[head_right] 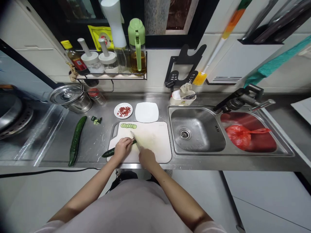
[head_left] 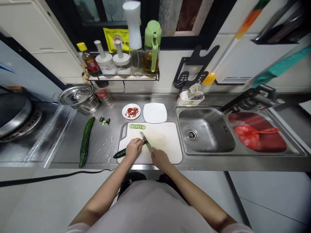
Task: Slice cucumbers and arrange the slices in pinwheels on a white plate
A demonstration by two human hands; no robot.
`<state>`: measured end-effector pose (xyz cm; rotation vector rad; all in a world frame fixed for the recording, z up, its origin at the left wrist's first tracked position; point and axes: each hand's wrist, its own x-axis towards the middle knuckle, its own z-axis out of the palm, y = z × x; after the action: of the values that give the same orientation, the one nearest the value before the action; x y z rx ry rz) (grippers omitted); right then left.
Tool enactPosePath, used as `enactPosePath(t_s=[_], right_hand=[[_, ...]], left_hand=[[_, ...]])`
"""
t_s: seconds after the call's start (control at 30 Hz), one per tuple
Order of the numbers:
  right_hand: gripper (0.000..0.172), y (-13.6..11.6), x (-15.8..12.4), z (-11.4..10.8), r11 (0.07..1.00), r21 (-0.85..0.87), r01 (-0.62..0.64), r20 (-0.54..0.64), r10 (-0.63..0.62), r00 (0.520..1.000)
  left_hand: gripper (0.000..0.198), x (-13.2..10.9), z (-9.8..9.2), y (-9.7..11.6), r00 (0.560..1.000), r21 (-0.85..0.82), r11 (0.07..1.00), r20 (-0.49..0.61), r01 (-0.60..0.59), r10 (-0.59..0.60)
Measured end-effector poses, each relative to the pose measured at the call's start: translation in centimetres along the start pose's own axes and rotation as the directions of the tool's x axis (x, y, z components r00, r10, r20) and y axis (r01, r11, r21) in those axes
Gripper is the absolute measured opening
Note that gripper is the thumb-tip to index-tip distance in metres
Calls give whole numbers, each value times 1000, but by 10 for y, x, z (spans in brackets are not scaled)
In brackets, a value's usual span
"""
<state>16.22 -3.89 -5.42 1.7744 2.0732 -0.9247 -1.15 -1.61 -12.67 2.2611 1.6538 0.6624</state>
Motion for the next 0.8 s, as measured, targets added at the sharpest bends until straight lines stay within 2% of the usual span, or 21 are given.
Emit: enactPosePath(t_s=[0.53,0.8], right_hand=[[34,-3,8,5,1000,-22,7,-20,-7,1000],[34,-2,7,5,1000,-16,-4,8,4,1000]], left_hand=[[23,-1,2,-2,1000,-7,1000,13,5,-5],[24,-1,2,-2,1000,-6,1000,2,-6,6]])
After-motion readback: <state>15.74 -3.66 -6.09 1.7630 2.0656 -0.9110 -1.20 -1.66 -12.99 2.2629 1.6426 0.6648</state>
